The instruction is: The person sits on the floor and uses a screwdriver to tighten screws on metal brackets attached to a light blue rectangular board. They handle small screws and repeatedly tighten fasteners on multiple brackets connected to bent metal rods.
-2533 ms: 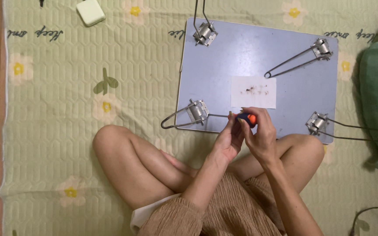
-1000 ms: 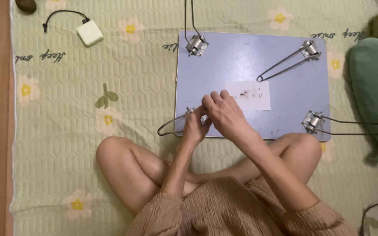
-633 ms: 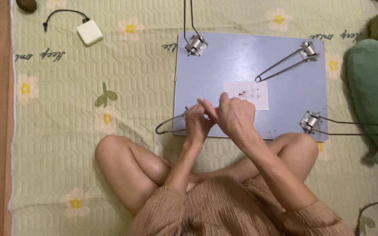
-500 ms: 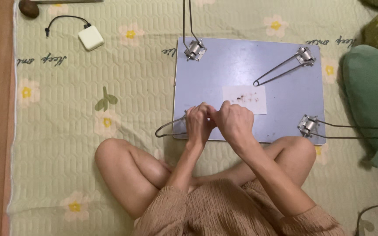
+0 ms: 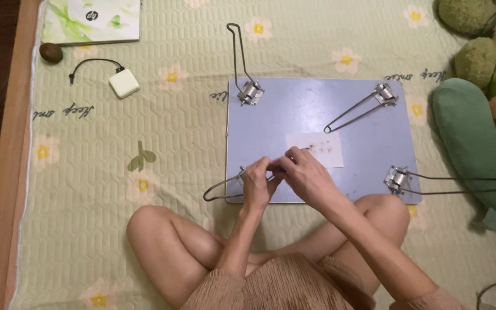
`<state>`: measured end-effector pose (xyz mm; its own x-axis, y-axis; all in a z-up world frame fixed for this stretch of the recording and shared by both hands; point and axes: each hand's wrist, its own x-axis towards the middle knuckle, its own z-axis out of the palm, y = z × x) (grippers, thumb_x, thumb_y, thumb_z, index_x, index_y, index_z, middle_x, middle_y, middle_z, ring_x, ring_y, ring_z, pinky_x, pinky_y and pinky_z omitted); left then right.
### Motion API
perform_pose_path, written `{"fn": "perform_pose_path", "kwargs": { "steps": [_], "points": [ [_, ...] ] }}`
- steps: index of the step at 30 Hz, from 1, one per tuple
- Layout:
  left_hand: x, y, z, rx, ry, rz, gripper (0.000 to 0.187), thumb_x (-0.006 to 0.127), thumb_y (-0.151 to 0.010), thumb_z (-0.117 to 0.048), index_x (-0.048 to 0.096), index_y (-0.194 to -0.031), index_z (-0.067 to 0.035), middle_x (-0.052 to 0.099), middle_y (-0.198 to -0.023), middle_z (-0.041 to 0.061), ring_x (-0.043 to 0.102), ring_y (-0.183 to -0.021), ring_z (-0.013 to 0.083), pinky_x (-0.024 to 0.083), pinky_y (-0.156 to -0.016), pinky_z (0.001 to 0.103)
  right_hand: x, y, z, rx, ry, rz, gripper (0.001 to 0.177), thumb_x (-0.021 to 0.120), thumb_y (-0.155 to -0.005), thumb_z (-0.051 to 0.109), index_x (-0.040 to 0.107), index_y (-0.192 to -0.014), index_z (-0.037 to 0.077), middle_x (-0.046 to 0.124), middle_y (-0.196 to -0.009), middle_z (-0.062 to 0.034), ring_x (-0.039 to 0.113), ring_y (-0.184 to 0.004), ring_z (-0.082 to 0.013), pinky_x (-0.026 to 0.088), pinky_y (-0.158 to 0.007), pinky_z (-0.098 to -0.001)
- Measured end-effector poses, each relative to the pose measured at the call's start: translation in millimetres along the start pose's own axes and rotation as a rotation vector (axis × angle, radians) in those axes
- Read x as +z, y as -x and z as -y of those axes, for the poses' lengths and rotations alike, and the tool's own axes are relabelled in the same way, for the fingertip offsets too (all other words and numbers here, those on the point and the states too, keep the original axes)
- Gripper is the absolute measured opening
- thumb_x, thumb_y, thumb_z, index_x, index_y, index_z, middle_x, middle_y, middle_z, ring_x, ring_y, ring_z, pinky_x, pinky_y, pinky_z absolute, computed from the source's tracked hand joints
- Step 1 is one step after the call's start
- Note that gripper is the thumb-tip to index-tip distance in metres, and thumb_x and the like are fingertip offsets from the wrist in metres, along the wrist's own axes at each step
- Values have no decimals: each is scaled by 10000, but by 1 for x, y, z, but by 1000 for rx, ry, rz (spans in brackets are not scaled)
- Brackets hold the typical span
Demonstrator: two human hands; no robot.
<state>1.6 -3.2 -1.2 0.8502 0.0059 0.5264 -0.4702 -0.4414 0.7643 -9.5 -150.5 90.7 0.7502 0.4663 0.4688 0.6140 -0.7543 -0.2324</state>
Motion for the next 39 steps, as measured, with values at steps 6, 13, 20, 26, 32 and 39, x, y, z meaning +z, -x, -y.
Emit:
{"fn": "perform_pose_path", "kwargs": {
  "steps": [6,13,20,26,32,39],
  "points": [
    [10,-2,-4,-41,-190,-40,237,833,-698,-41,625,-807,-67,651,-716,77,644,-765,324,488,-780,449,23,-12,9,467,235,211,541,625,-990,546,591,-769,54,655,-580,-128,679,-565,-309,527,-501,-418],
    [5,5,1,43,46,41,256,741,-751,11,654,-987,-40,681,-909,119,666,-884,346,525,-791,442,36,-7,-12,72,219,-61,253,699,-899,273,589,-821,59,648,-746,-112,617,-745,-312,503,-688,-439],
    [-9,4,3,-4,63,73,133,731,-812,44,670,-909,-22,701,-898,133,689,-863,346,533,-749,444,24,-9,-3,-68,106,49,119,694,-861,131,620,-924,63,567,-884,-91,528,-848,-291,474,-745,-408],
    [-12,-4,3,14,-13,25,221,774,-706,-4,638,-879,-20,703,-887,121,668,-854,353,522,-749,455,17,-12,6,-24,161,18,237,706,-877,267,635,-915,43,627,-863,-113,590,-804,-303,502,-676,-406],
    [-1,-10,3,45,-102,-49,225,820,-714,-36,610,-783,-72,679,-766,54,651,-788,302,518,-735,422,26,-17,11,519,257,259,534,616,-985,558,648,-793,60,686,-628,-139,690,-604,-296,532,-538,-412],
    [-4,-10,0,100,-19,24,254,768,-692,14,656,-915,-35,701,-881,137,645,-824,333,517,-750,426,40,-10,-9,188,124,70,301,724,-887,288,627,-816,12,663,-729,-158,648,-708,-338,527,-619,-433]
  ]
}}
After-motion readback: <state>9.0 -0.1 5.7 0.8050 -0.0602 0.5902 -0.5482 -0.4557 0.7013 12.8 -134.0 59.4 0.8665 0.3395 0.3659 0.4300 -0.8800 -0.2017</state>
